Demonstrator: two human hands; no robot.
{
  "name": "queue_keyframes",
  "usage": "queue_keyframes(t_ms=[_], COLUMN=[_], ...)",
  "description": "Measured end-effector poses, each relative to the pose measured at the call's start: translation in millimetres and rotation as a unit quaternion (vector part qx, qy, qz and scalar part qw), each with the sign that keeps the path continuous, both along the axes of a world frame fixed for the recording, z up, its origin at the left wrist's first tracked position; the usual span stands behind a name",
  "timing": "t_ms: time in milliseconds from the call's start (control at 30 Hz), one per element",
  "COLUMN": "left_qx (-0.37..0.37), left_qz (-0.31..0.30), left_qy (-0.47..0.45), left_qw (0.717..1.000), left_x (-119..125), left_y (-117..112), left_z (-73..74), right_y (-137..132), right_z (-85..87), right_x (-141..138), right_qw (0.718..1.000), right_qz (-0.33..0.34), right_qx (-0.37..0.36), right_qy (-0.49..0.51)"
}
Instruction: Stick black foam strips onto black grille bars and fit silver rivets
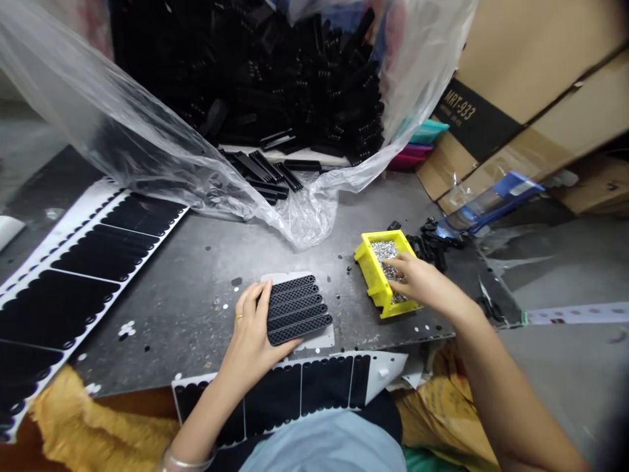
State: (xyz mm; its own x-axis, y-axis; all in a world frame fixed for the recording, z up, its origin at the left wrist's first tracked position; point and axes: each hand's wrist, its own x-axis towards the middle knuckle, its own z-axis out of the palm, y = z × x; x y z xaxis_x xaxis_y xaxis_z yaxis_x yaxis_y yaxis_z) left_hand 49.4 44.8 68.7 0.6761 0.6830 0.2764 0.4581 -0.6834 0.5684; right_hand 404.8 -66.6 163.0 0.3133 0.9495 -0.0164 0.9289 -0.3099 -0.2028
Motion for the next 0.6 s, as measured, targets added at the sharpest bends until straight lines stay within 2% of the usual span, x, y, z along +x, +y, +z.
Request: queue_keyframes(t_ms=[100,200,300,400,500,533,600], left_qx=[0.003,0.009,0.021,0.033,0.027,0.024,0.022], left_qz=[0.005,-0.003,-0.023,-0.029,-0.023,-0.023,-0.024], left_qy=[0.035,0.071,0.089,0.086,0.079,0.080,0.087], left_qw=[0.999,0.997,0.996,0.995,0.996,0.996,0.996], left_x=[0.1,-0.6,2.2,8.2,13.3,14.1,14.0], left_y=[-1.8,-1.1,0.5,1.3,0.7,0.2,-1.2], left_z=[6.3,16.2,22.2,21.0,18.1,17.9,18.8], right_y=[-12.4,-10.3,-6.3,-1.6,10.8,17.2,31.2], right_z=[-17.2,-22.2,-11.6,6.0,17.4,16.7,6.7], right_x=[7.0,7.0,15.5,18.7,-10.8,-29.9,-77.1], right_qw=[1.000,0.999,0.996,0.996,0.986,0.981,0.969], right_qz=[0.007,0.009,0.012,0.001,0.012,0.038,0.133], right_qx=[0.003,0.025,0.068,0.090,0.164,0.190,0.185], right_qy=[0.007,0.024,0.051,0.016,0.000,0.024,0.094])
